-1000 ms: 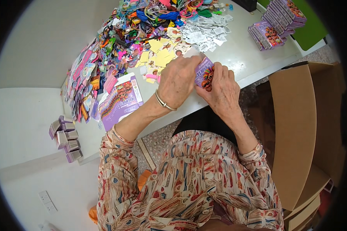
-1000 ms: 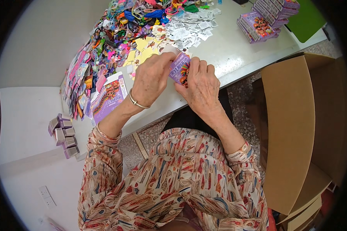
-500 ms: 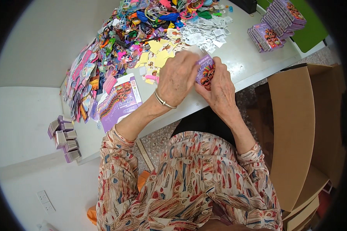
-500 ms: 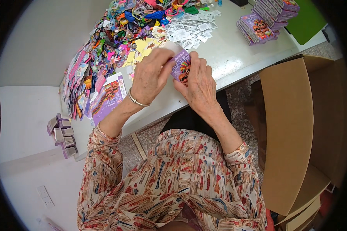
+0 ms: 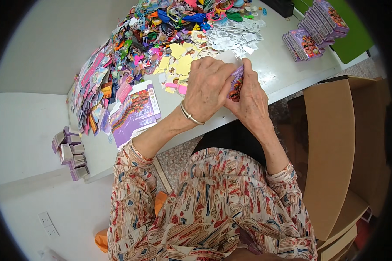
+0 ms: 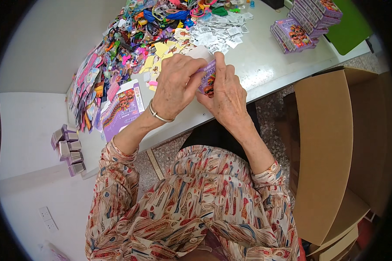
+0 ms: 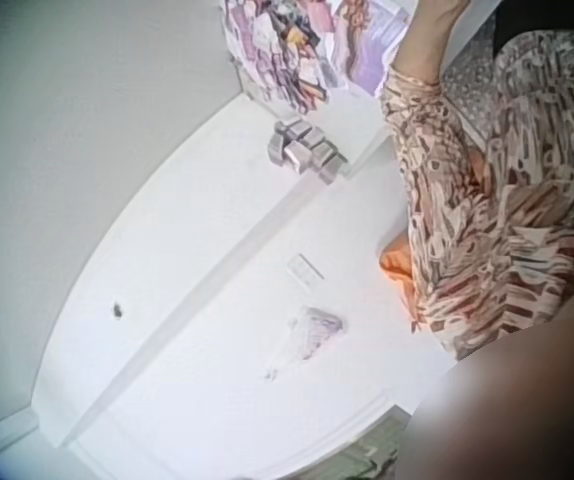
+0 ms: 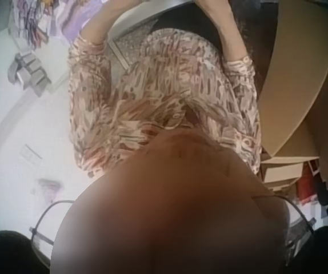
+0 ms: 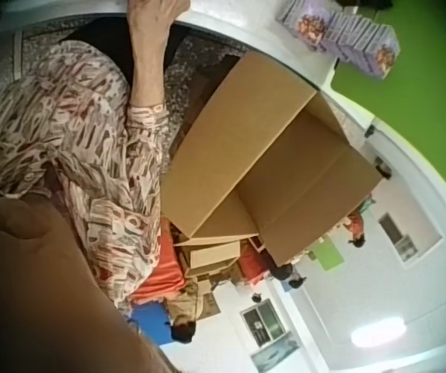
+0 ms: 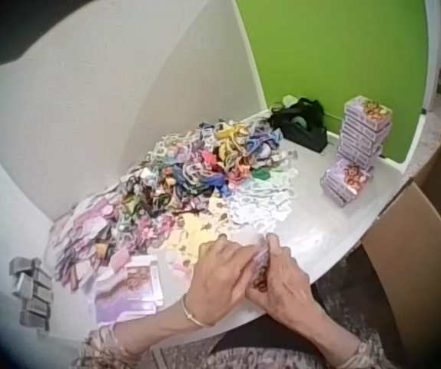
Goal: Assembling and packing small toys and cards into individual display boxes.
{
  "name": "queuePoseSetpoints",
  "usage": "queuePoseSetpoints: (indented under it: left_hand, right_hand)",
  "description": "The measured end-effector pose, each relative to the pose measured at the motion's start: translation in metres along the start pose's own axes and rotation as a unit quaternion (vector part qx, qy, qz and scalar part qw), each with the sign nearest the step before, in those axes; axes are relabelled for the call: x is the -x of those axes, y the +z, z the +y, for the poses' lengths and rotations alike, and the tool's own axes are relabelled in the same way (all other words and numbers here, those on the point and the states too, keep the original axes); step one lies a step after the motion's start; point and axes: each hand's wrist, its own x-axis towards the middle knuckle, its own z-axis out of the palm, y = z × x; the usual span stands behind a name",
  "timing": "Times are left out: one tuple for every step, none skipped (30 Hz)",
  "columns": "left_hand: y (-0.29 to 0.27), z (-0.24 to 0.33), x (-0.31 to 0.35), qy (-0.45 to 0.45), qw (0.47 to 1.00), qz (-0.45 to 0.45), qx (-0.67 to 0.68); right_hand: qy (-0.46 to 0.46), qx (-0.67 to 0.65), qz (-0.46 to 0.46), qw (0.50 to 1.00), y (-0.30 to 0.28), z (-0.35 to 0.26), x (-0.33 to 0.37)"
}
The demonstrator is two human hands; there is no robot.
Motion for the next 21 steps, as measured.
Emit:
queuePoseSetpoints:
  left_hand:
    - [0.0,0.0,0.001,0.008,1.0,0.013,-0.009]
    - [0.0,0.0,0.003,0.008,1.0,0.013,-0.009]
    - [-0.002,0.002,0.003,-0.01,0.998,0.059,-0.032]
    - [-0.003,0.004,0.004,-0.028,0.993,0.104,-0.055]
    - [0.0,0.002,0.009,-0.028,0.993,0.103,-0.054]
    - [0.007,-0.003,0.017,-0.078,0.991,0.102,0.037]
    - [0.01,-0.005,0.022,-0.128,0.979,0.1,0.124]
    - [0.015,-0.006,0.026,-0.127,0.979,0.102,0.124]
    - [0.021,-0.004,0.026,-0.204,0.915,0.094,0.335]
    - [0.025,-0.002,0.026,-0.27,0.801,0.082,0.528]
    - [0.029,-0.001,0.026,-0.27,0.801,0.082,0.528]
    - [0.031,0.001,0.024,-0.276,0.791,0.085,0.54]
    - [0.032,0.001,0.023,-0.281,0.78,0.087,0.552]
    - [0.031,0.001,0.023,-0.281,0.78,0.088,0.552]
    - [0.031,0.0,0.023,-0.296,0.797,0.07,0.521]
    - [0.031,-0.001,0.023,-0.311,0.813,0.051,0.489]
    - [0.032,-0.002,0.024,-0.31,0.812,0.05,0.491]
    - [0.032,-0.005,0.026,-0.305,0.805,0.047,0.506]
    - [0.033,-0.007,0.029,-0.3,0.798,0.044,0.521]
    - [0.034,-0.009,0.032,-0.3,0.797,0.045,0.522]
    - [0.033,-0.01,0.034,-0.269,0.829,0.045,0.488]
  right_hand:
    - [0.011,0.009,-0.02,1.0,-0.001,0.0,0.0]
    - [0.011,0.009,-0.02,1.0,-0.002,0.0,0.0]
    - [0.016,0.005,-0.017,1.0,-0.004,0.001,-0.001]
    - [0.021,0.0,-0.014,1.0,-0.006,0.001,-0.002]
    - [0.022,0.0,-0.014,1.0,-0.008,0.001,-0.004]
    - [0.042,0.0,-0.007,0.999,-0.011,0.002,-0.005]
    - [0.059,-0.002,0.0,0.998,-0.014,0.002,-0.006]
    - [0.058,-0.001,0.001,0.998,-0.014,0.002,-0.007]
    - [0.051,-0.013,0.011,0.999,-0.013,0.003,-0.007]
    - [0.045,-0.025,0.022,0.998,-0.011,0.004,-0.007]
    - [0.044,-0.024,0.022,0.999,-0.01,0.005,-0.007]
    - [0.039,-0.039,0.021,0.998,-0.008,0.006,-0.006]
    - [0.034,-0.054,0.019,0.998,-0.007,0.007,-0.006]
    - [0.033,-0.053,0.019,0.998,-0.008,0.007,-0.007]
    - [0.037,-0.057,0.002,0.998,-0.009,0.008,-0.007]
    - [0.041,-0.06,-0.015,0.997,-0.011,0.009,-0.007]
    - [0.043,-0.058,-0.014,0.997,-0.013,0.009,-0.008]
    - [0.031,-0.048,-0.031,0.998,-0.015,0.009,-0.008]
    - [0.019,-0.039,-0.047,0.998,-0.017,0.009,-0.008]
    - [0.019,-0.038,-0.048,0.998,-0.019,0.01,-0.008]
    - [-0.003,-0.032,-0.063,0.997,-0.02,0.013,-0.01]
